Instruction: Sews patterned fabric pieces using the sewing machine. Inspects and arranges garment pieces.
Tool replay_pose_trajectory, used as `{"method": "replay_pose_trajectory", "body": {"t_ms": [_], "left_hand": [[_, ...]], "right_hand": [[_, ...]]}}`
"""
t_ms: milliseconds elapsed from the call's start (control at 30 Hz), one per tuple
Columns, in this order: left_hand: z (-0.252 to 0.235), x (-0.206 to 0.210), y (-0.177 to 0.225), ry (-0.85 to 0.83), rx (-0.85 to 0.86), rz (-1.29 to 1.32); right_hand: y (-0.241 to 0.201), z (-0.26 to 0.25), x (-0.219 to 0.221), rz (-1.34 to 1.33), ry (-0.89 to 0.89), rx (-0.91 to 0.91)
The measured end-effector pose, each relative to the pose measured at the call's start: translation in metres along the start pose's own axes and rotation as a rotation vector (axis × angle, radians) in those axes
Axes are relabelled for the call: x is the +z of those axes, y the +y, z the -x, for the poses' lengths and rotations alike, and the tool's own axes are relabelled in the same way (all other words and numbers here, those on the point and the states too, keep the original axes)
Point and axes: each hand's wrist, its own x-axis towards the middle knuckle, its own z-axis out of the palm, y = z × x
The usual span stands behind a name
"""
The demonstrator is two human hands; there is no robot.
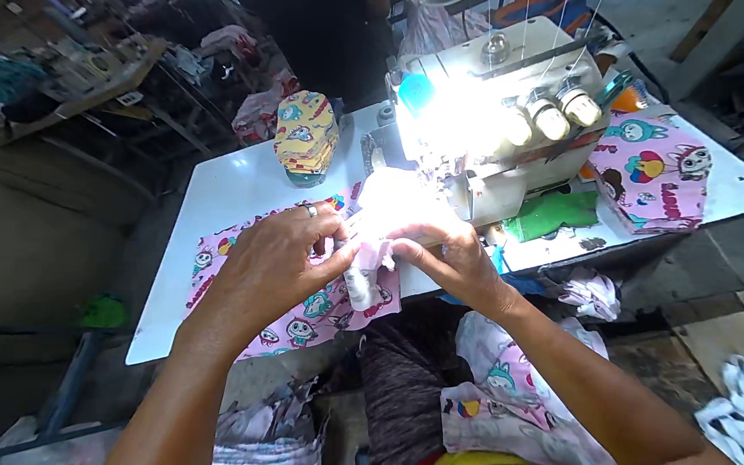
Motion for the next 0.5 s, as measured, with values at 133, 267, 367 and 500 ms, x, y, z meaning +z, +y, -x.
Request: {"method": "replay_pose_trajectory", "body": {"t_ms": [133,267,367,500], "left_hand": [[-0.0002,-0.0002,0.0002,-0.004,-0.001,-0.009],[0.0005,-0.001,0.0011,0.003,0.0,0.013],[0.0024,0.0002,0.0009,0.016,0.007,0.017],[0.002,0.0043,0.0016,0.036,0.026,0.01]], "right_hand": [[0.0061,0.0027,0.0051,0.286,0.027,-0.083],[0.0052,0.0014,0.008,0.32,0.076,-0.1],[0.0054,0.0006,0.0079,0.329,0.096,-0.093],[0.006,0.0004,0.0058,0.343,0.085,-0.097]]}}
